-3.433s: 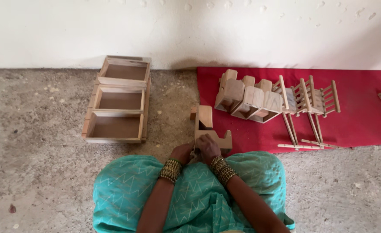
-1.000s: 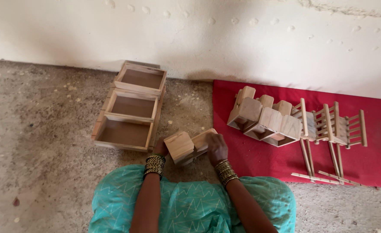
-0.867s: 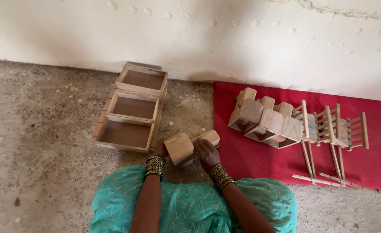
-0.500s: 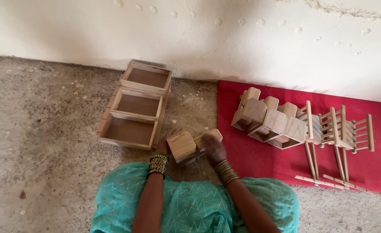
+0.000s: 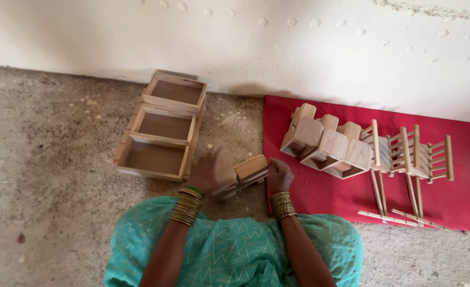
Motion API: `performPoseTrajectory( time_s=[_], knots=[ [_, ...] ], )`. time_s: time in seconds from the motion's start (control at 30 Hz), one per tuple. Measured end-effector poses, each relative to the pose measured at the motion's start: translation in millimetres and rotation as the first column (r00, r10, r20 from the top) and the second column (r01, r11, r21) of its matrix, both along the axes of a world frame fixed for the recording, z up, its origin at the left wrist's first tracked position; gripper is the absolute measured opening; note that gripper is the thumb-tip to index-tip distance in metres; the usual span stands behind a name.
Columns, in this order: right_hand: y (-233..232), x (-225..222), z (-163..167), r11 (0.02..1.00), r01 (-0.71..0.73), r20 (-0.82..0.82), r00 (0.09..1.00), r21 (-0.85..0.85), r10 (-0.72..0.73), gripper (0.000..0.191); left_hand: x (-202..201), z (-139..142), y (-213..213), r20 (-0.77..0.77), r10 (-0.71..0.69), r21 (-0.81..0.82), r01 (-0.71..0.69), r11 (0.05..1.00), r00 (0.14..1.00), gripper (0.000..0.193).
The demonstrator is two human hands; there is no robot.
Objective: The person sits on the floor and assembles small wooden toy furniture, fitting wooden parts together by hand. They pick up components such as miniature chairs, boxes, and small blocks, join pieces, turn objects over, and place finished assemblies in a row on a red mat.
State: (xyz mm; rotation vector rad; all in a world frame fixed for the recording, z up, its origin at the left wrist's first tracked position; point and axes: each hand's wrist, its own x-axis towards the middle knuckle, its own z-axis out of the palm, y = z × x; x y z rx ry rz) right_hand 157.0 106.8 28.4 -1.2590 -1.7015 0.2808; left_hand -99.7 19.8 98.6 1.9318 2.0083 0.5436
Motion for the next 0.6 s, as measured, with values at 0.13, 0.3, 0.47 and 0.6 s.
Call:
performPoseTrajectory(
  time_s=[0.13,0.3,0.47,0.6],
  knots=[
    [1.1,2.9,-7.7,0.978,0.086,-0.206,0.971,-0.192,-0.126,0.019,32.9,1.1,-10.5,-0.35,0.029,-0.155,-0.088,0.984,0.936,0.122],
    [-1.0,5.1,-10.5,0.983,0.092,-0.228,0.965,-0.158,-0.127,0.017,34.9,-24.6,-9.3,-0.031,0.198,-0.086,-0.2,0.976,0.98,0.107],
    [-3.0,1.5,-1.9,0.998,0.055,-0.173,0.983,0.006,-0.053,0.017,21.6,-50.5,1.5,0.203,0.283,-0.13,-0.26,0.957,0.937,0.115],
    [-1.9,1.7,1.6,0.995,0.016,-0.067,0.998,0.098,-0.01,0.015,13.2,-63.9,11.7,0.254,0.285,-0.155,-0.252,0.955,0.924,0.12]
  ],
)
